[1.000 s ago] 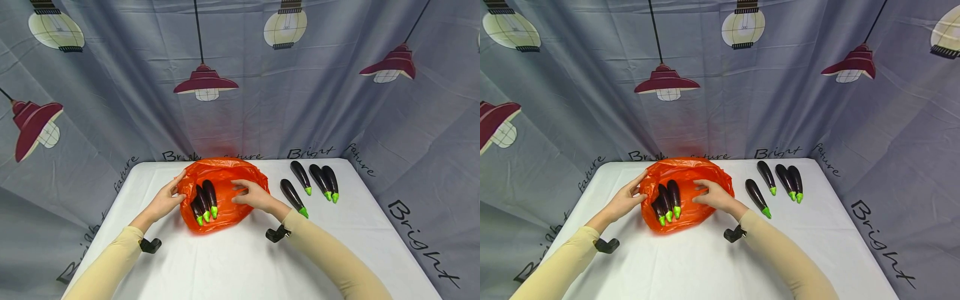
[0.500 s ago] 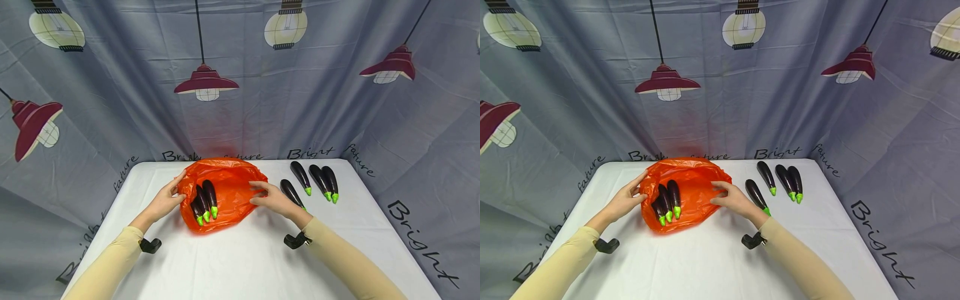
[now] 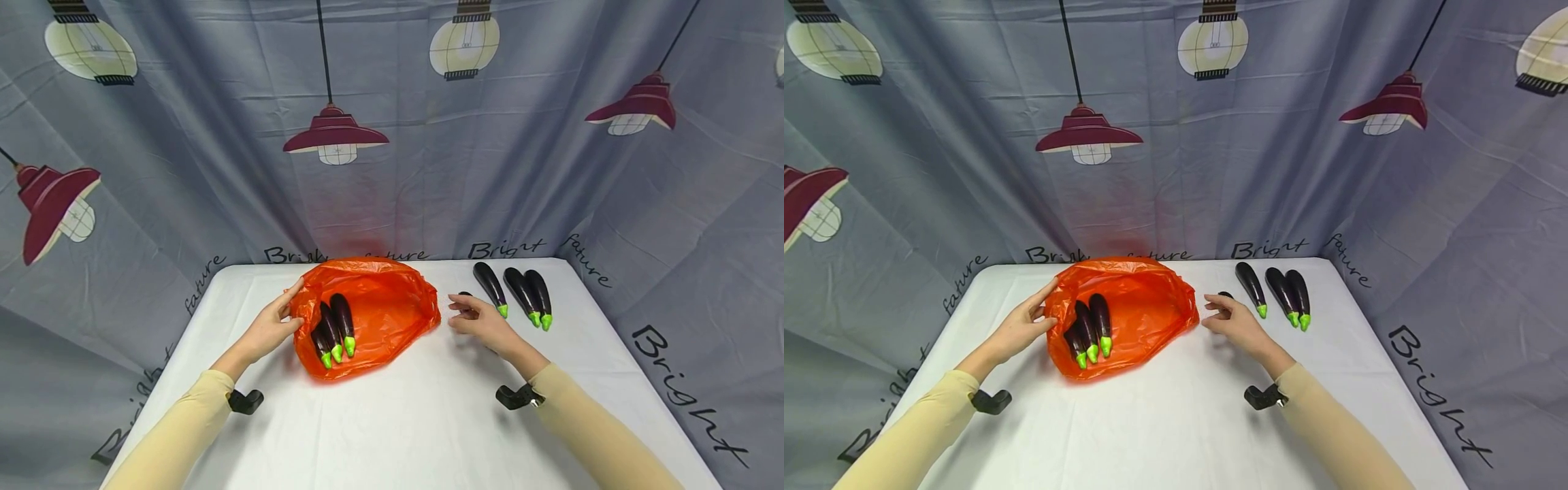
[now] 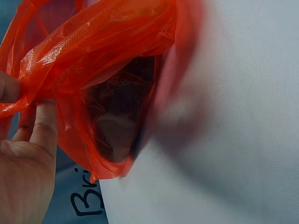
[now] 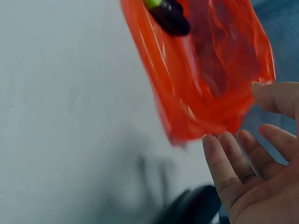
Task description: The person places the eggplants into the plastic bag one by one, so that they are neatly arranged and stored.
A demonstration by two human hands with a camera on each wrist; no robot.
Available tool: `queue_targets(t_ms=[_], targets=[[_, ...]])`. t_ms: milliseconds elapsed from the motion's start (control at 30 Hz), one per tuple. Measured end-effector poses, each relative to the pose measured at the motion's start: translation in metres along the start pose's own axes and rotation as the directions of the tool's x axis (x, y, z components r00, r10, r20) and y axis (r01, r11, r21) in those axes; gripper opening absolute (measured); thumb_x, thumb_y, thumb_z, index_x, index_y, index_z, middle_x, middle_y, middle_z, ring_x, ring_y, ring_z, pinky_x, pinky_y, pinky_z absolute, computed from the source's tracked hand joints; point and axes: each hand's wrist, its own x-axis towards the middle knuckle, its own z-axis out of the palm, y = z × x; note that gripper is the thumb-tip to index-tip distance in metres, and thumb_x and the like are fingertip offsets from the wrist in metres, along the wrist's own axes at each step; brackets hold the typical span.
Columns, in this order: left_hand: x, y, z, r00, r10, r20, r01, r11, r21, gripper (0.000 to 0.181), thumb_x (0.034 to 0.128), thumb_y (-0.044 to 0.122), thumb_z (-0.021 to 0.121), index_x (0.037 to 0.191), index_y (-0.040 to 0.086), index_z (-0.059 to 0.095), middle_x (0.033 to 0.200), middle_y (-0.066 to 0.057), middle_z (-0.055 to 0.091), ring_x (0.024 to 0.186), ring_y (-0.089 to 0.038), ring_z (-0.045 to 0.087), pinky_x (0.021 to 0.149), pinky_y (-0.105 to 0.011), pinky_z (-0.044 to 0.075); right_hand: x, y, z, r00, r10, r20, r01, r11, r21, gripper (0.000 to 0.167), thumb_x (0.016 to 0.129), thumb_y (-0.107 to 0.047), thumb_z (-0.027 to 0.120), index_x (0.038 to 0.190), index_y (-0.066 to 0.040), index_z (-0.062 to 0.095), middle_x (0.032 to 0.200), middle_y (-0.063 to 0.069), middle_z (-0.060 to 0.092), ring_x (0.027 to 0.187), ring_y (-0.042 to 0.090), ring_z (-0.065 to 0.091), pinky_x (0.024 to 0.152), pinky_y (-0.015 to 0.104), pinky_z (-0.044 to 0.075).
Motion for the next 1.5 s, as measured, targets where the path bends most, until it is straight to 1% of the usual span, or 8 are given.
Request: queue_targets(t_ms=[200,367,500,733,1033,1133,1333,1500], targets=[[0.000,0.000,0.000,1.000,-0.012,-0.002,0.012,1.000,0.006,0.084,0.0972,-0.002,0.060,0.165,0.031,0.022,0.169,-0.015,0.015,0.148,-0.041,0.028,0.112,-0.053,0.034,-0.007,0.015,-0.037,0.990,-0.009,-0.143,0.007,1.000,-0.014,0.060,0.099,-0.013,0.068,0.151,0.003,0.044,0.140,0.032,0.050,0.107,0.018,0.062,0.087,0.041,0.059],[0.000,0.000,0.000,1.000,-0.016,0.007,0.016,1.000,0.005,0.083,0.0981,-0.001,0.060,0.164,0.032,0.022,0.169,-0.013,0.014,0.148,-0.042,0.030,0.111,-0.053,0.037,-0.013,0.032,-0.069,0.949,-0.007,-0.316,-0.004,0.999,-0.036,0.057,0.101,-0.011,0.064,0.151,0.006,0.042,0.137,0.033,0.050,0.098,0.002,0.060,0.083,0.032,0.060],[0.000,-0.001,0.000,1.000,-0.012,0.011,0.012,1.000,0.010,0.083,0.0987,0.000,0.059,0.165,0.032,0.021,0.169,-0.013,0.016,0.147,-0.042,0.032,0.110,-0.053,0.038,-0.017,0.041,-0.089,0.919,0.019,-0.393,-0.056,0.995,-0.084,0.057,0.103,-0.013,0.061,0.153,0.005,0.039,0.136,0.030,0.050,0.095,-0.001,0.057,0.080,0.026,0.059],[-0.001,0.000,0.000,1.000,-0.028,0.001,0.028,1.000,0.006,0.084,0.0982,-0.001,0.060,0.164,0.033,0.022,0.169,-0.011,0.019,0.146,-0.041,0.034,0.109,-0.051,0.040,-0.019,0.049,-0.113,0.879,0.048,-0.475,-0.155,0.970,-0.188,0.057,0.104,-0.016,0.058,0.155,0.002,0.040,0.137,0.026,0.052,0.101,0.014,0.058,0.078,0.020,0.057],[-0.001,-0.003,0.000,0.999,-0.036,0.008,0.036,0.999,0.008,0.082,0.0991,0.002,0.060,0.164,0.035,0.022,0.169,-0.012,0.019,0.145,-0.038,0.037,0.106,-0.045,0.043,-0.018,0.058,-0.135,0.843,0.069,-0.533,-0.231,0.942,-0.243,0.057,0.101,-0.015,0.058,0.153,0.005,0.041,0.136,0.030,0.054,0.115,0.039,0.058,0.068,0.010,0.049],[-0.002,-0.004,0.000,0.999,-0.034,0.006,0.034,0.999,0.005,0.082,0.0994,0.002,0.060,0.164,0.035,0.022,0.169,-0.011,0.019,0.146,-0.039,0.036,0.108,-0.048,0.041,-0.018,0.060,-0.140,0.835,0.068,-0.545,-0.263,0.921,-0.288,0.057,0.101,-0.016,0.058,0.152,0.004,0.042,0.137,0.030,0.055,0.119,0.045,0.056,0.075,0.018,0.049],[-0.001,-0.006,0.000,0.999,-0.037,0.006,0.037,0.999,0.003,0.081,0.0994,0.002,0.060,0.164,0.036,0.023,0.169,-0.009,0.018,0.146,-0.038,0.036,0.108,-0.048,0.040,-0.015,0.065,-0.148,0.832,0.096,-0.546,-0.302,0.904,-0.302,0.060,0.102,-0.018,0.059,0.154,0.004,0.038,0.141,0.032,0.051,0.127,0.050,0.051,0.096,0.051,0.047],[-0.001,-0.007,0.000,0.999,-0.039,0.017,0.039,0.999,-0.009,0.082,0.0993,0.002,0.060,0.163,0.037,0.023,0.169,-0.008,0.017,0.148,-0.036,0.032,0.107,-0.040,0.043,-0.013,0.067,-0.152,0.831,0.142,-0.538,-0.344,0.892,-0.294,0.064,0.103,-0.022,0.057,0.156,0.005,0.034,0.146,0.033,0.046,0.130,0.051,0.048,0.099,0.057,0.046]])
